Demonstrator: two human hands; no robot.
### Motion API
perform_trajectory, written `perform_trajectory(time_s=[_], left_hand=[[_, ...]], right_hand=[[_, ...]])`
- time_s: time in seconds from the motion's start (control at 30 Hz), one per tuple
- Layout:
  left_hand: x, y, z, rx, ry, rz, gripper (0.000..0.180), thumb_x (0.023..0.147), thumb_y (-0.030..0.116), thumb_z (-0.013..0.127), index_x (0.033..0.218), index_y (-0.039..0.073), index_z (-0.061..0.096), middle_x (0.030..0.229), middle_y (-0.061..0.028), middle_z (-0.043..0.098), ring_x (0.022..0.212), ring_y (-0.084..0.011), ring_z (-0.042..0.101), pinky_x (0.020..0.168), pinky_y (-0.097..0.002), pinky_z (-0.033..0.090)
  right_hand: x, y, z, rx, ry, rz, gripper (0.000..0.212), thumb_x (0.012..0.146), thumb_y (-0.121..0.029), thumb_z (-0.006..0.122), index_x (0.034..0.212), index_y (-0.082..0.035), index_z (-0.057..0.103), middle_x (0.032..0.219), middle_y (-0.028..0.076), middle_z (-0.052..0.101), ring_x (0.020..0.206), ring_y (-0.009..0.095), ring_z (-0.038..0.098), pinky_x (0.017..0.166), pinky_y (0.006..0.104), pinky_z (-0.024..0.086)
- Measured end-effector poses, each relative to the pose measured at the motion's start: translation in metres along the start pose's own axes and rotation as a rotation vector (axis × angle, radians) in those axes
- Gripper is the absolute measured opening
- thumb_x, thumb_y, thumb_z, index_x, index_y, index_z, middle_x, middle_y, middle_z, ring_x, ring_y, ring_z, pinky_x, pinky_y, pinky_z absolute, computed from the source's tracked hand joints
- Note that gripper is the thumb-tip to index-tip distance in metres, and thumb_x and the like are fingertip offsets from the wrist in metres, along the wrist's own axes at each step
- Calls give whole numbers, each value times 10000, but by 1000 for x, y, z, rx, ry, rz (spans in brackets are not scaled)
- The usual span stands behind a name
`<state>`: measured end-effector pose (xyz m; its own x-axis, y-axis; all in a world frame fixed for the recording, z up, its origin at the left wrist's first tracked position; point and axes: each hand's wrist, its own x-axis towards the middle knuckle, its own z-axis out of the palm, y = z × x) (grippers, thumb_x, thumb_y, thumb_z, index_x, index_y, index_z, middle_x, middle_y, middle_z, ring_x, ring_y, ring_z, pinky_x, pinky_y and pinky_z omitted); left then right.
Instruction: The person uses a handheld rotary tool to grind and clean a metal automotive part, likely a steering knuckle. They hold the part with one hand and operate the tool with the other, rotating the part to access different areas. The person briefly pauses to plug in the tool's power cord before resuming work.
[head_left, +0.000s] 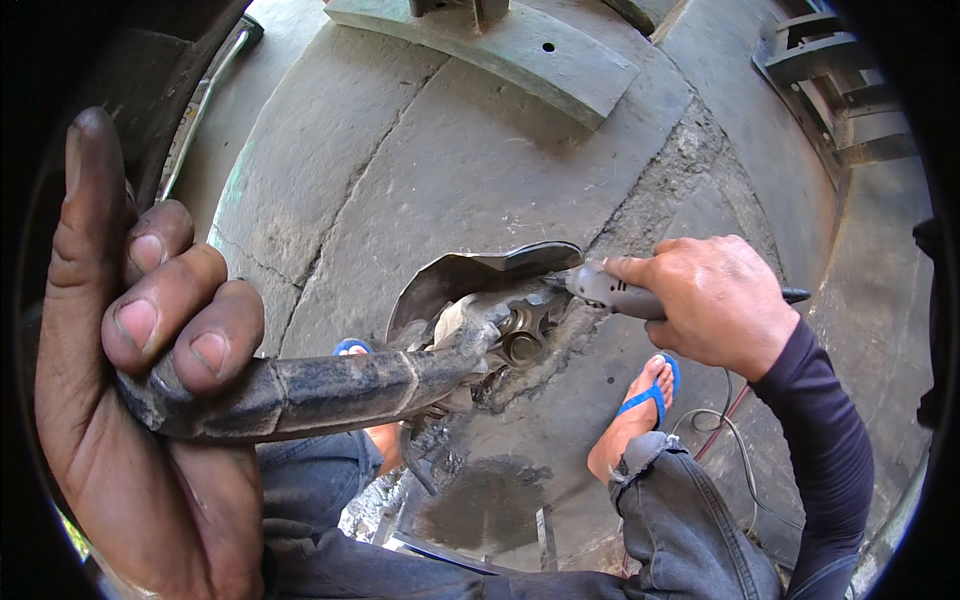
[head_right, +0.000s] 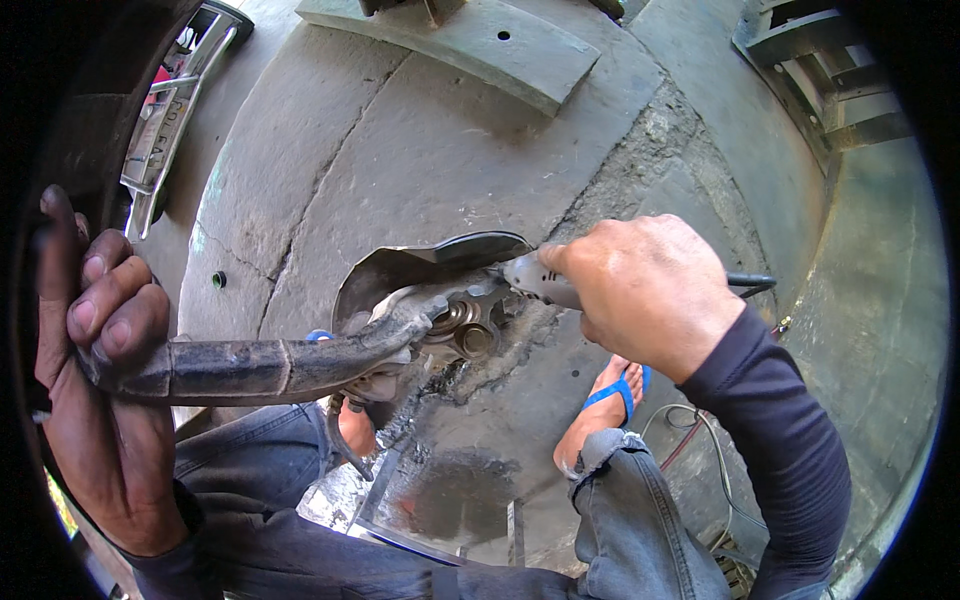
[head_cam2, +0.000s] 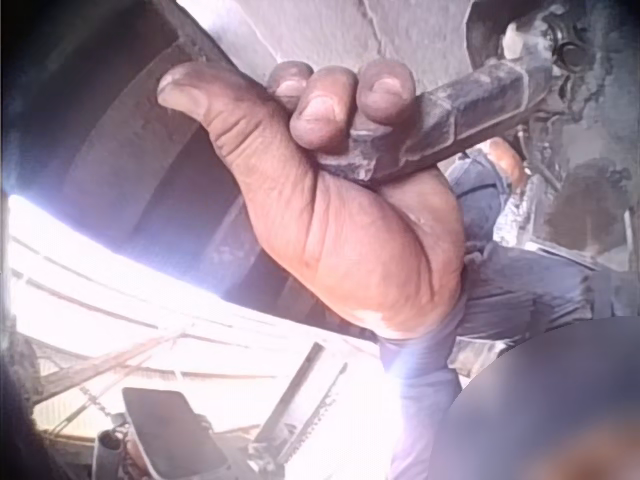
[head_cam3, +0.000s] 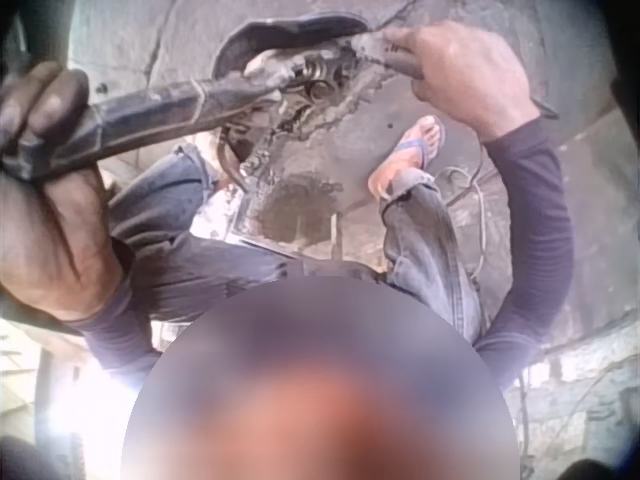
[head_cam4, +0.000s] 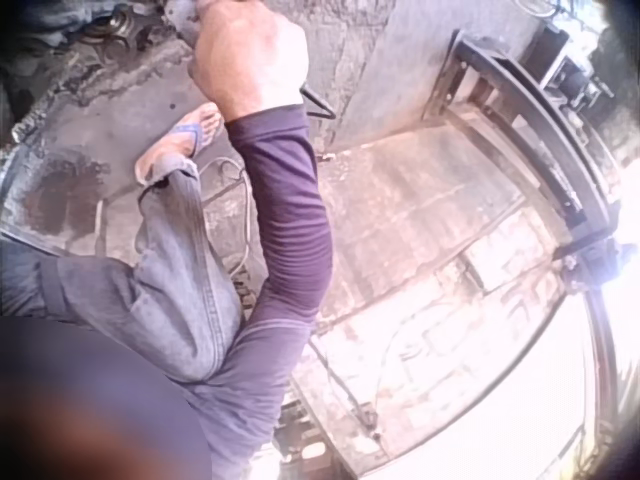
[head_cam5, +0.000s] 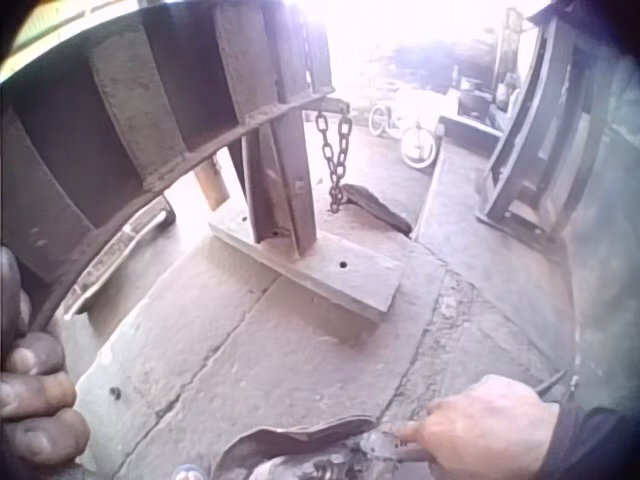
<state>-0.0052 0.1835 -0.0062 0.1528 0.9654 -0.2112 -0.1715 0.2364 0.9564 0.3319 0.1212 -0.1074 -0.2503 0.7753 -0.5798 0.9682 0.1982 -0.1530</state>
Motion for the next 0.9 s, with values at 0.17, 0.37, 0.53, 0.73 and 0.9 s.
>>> perform_trajectory(time_s=[0.17, 0.37, 0.53, 0.73, 0.9], left_hand=[[1, 0, -1, -14, -17, -12, 390, 1160, 165, 472, 1524, 25, 464, 1050, -75, 488, 856, -78, 614, 755, -262, 610], [-1, -1, -4, -45, 8, -10, 365, 1164, 183, 470, 1494, 26, 471, 1040, -72, 492, 847, -79, 610, 736, -262, 602], [8, -2, 14, -91, 10, -17, 341, 1167, 196, 464, 1464, 29, 479, 1027, -71, 491, 829, -78, 600, 718, -259, 590], [-1, -5, 38, -122, 53, -67, 336, 1173, 222, 444, 1439, 19, 479, 1024, -72, 496, 811, -80, 597, 750, -252, 598], [5, 0, 22, -157, -38, -131, 406, 1181, 219, 415, 1522, 2, 436, 1016, -68, 488, 826, -75, 586, 795, -246, 597]], right_hand=[[-1, 0, 4, 75, 40, -87, 425, 744, -90, 760, 1166, -137, 779, 865, 141, 761, 872, 343, 766, 749, 454, 605], [1, 0, 8, 79, 86, -86, 372, 751, -104, 779, 1122, -130, 773, 854, 142, 759, 862, 342, 770, 743, 462, 605], [6, -3, 5, 65, -1, -74, 370, 740, -113, 809, 1106, -124, 761, 866, 142, 762, 867, 346, 772, 748, 468, 608], [11, -3, 10, 152, -57, -142, 650, 713, -132, 844, 1351, -129, 717, 921, 153, 749, 925, 349, 747, 796, 464, 593], [12, 1, 15, 124, -58, -109, 657, 703, -133, 861, 1344, -125, 716, 937, 157, 756, 934, 352, 751, 800, 468, 597]])
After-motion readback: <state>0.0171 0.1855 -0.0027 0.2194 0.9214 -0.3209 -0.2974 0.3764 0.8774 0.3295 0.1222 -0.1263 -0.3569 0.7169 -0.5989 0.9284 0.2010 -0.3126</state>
